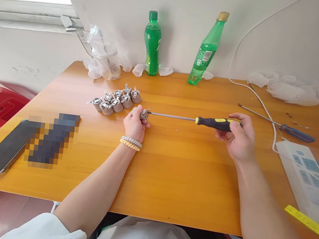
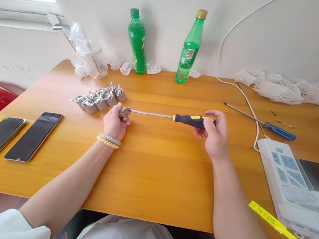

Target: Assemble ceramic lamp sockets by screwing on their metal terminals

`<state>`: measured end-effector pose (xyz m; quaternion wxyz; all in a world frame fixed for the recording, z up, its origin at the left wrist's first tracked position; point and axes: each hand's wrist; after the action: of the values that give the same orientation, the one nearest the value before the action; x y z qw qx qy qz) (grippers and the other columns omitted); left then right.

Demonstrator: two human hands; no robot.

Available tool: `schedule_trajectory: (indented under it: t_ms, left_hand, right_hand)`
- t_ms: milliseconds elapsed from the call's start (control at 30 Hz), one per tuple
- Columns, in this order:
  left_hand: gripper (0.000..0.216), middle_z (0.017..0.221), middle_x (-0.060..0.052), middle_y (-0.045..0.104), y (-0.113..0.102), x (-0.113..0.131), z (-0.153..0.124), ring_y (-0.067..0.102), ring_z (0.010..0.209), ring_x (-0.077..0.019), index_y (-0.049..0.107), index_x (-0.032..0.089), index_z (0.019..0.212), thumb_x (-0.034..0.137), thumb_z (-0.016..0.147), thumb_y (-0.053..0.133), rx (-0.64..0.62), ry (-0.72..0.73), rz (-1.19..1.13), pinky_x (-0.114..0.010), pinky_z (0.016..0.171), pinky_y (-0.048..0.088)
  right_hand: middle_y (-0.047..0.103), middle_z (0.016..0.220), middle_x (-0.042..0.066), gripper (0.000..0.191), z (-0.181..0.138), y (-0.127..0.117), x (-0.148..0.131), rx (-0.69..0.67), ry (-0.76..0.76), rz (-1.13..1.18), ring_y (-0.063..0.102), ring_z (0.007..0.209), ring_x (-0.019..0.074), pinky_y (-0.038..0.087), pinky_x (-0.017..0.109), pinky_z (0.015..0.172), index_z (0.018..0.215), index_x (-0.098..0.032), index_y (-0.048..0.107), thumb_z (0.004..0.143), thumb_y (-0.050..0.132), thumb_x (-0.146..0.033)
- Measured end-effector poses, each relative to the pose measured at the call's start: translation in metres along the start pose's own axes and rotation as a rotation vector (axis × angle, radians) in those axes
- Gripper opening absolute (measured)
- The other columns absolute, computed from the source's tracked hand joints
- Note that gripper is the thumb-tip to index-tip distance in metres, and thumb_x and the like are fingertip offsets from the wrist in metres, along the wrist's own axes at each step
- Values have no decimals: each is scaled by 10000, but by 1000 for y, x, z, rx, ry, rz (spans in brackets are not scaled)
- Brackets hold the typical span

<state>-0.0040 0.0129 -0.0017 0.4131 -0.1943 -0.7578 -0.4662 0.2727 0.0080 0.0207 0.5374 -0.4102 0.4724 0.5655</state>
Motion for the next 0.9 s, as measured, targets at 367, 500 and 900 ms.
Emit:
schedule_trajectory:
  t_ms: [367,500,900]
  left_hand:
    - [316,553,41,498,-2,1,1,406,396,-55,456,174,632,346,696,712,-16,11,40,-195,366,353]
    - [317,557,37,505,-3,0,2,414,398,-59,451,175,625,349,704,704,-16,41,71,-197,362,364]
    - [340,553,39,502,-2,3,0,409,383,-55,433,178,615,342,693,721,-46,22,90,-191,354,357]
  right_hand:
    - [625,597,33,221,-4,-7,-10,11,-11,-235,563,473,142,350,252,412,853,-169,601,779,583,-376]
    - [656,679,-20,321,-7,-5,-15,7,29,-200,596,504,143,414,248,454,1006,-249,500,733,657,-313]
    - [667,610,38,277,-4,-10,-19,-77,89,-137,586,480,174,383,266,417,963,-206,582,785,561,-417]
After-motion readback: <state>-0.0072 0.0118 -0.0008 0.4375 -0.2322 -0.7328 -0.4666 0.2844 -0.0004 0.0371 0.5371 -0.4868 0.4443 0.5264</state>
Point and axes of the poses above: each hand's wrist, its own z-axis towards the middle knuckle, its own y-axis out of the palm, x = y × z
